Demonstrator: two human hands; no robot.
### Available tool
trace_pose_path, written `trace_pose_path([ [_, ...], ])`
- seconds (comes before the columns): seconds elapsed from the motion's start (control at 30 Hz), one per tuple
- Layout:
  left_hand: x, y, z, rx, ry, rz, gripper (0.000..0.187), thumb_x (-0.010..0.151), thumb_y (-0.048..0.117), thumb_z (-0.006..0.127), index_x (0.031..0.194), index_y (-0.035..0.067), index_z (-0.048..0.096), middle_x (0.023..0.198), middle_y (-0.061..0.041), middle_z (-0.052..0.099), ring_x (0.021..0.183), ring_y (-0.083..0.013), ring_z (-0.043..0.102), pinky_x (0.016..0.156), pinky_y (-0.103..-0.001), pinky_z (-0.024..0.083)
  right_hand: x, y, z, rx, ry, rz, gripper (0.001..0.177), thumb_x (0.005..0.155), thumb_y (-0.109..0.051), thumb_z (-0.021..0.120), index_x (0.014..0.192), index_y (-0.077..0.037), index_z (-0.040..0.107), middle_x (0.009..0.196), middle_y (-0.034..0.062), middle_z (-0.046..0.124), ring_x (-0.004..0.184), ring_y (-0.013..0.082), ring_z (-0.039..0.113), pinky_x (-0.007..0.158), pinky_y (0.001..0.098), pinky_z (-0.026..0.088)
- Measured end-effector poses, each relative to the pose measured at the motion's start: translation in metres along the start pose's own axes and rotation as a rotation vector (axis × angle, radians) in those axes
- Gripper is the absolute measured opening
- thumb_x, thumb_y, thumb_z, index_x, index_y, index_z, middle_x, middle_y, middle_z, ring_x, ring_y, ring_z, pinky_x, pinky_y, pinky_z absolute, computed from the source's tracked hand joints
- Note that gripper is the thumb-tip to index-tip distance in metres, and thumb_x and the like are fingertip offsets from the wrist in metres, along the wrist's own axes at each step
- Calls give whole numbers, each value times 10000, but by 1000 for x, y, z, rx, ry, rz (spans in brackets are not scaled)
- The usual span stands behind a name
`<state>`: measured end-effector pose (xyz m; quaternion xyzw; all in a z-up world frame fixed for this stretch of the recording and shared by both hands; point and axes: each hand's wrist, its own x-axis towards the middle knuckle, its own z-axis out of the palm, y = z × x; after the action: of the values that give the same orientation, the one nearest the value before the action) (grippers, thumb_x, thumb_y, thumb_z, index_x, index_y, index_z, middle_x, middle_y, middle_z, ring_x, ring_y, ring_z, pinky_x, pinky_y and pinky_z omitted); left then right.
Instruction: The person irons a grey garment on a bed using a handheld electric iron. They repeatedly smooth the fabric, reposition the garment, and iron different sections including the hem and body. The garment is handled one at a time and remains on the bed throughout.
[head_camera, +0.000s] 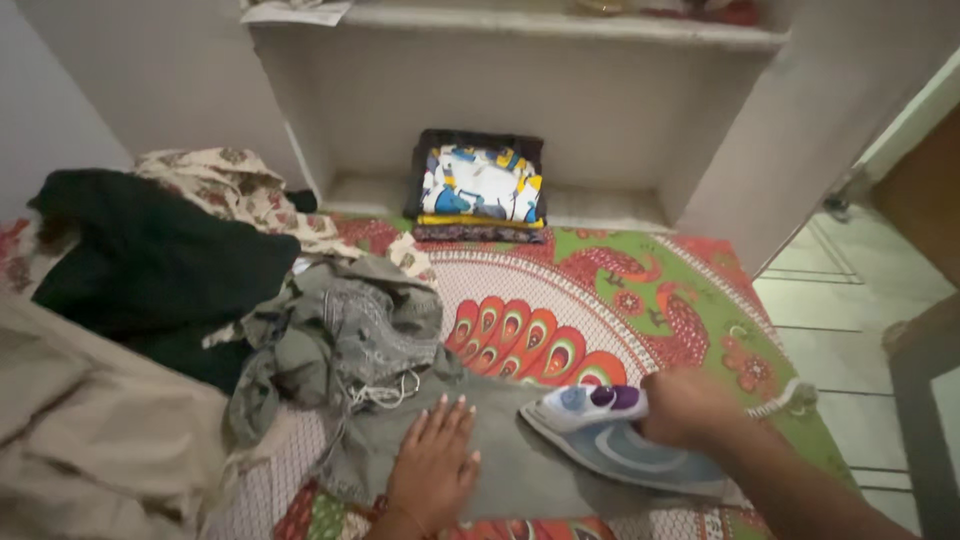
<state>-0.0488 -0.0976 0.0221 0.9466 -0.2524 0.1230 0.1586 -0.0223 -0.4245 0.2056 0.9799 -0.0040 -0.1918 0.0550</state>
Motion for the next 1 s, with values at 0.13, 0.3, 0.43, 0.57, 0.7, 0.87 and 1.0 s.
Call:
trace_pose_path([
  [0.13, -5, 9, -14, 16, -52, -81, 628, 936, 355, 522, 1475, 47, 430, 1566, -164, 392, 1467, -333, 297, 1177, -501, 181, -1, -1, -2, 53, 48, 10, 366, 755, -426, 719, 961, -132, 787, 992, 171, 762, 984, 350, 741, 897, 459, 587],
  [0.3, -18, 21, -18, 54, -17, -182, 621, 935, 372, 517, 1474, 75, 440, 1569, -126, 399, 1480, -305, 297, 1181, -496, 187, 2, -3, 2, 84, 58, 44, 354, 764, -368, 707, 1000, -119, 792, 1041, 170, 761, 1005, 353, 740, 896, 461, 594],
  [0.43, -29, 27, -17, 97, -4, -239, 613, 936, 373, 508, 1474, 86, 442, 1571, -113, 400, 1481, -289, 292, 1186, -499, 178, 5, -6, 5, 88, 83, 68, 369, 772, -347, 710, 1041, -105, 781, 1080, 170, 755, 1033, 348, 738, 911, 456, 588],
  [0.57, -41, 34, -21, 120, 7, -257, 598, 961, 380, 483, 1481, 87, 442, 1567, -121, 402, 1483, -293, 285, 1189, -496, 172, 1, -6, 7, 101, 91, 71, 375, 773, -348, 722, 1031, -87, 798, 1099, 172, 760, 1047, 339, 746, 921, 444, 593],
  [0.7, -50, 38, -24, 127, -22, -290, 594, 946, 383, 476, 1469, 103, 443, 1576, -101, 396, 1492, -285, 272, 1197, -495, 155, -2, -6, 8, 91, 105, 49, 374, 764, -338, 730, 1035, -90, 801, 1074, 180, 765, 1022, 347, 745, 911, 443, 595],
  [0.87, -65, 28, -22, 119, 21, -202, 608, 973, 368, 496, 1492, 58, 425, 1579, -149, 385, 1479, -317, 284, 1170, -508, 182, -10, -7, 5, 6, 105, -187, 387, 743, -426, 759, 1009, -145, 775, 1011, 160, 753, 957, 356, 743, 876, 463, 593],
  [1.0, -92, 6, -30, 159, 87, -302, 616, 917, 404, 527, 1482, 167, 468, 1551, -73, 438, 1485, -279, 342, 1187, -533, 240, -9, -8, 5, -129, 76, -511, 360, 717, -450, 771, 925, -157, 759, 902, 139, 743, 894, 364, 721, 847, 477, 570],
])
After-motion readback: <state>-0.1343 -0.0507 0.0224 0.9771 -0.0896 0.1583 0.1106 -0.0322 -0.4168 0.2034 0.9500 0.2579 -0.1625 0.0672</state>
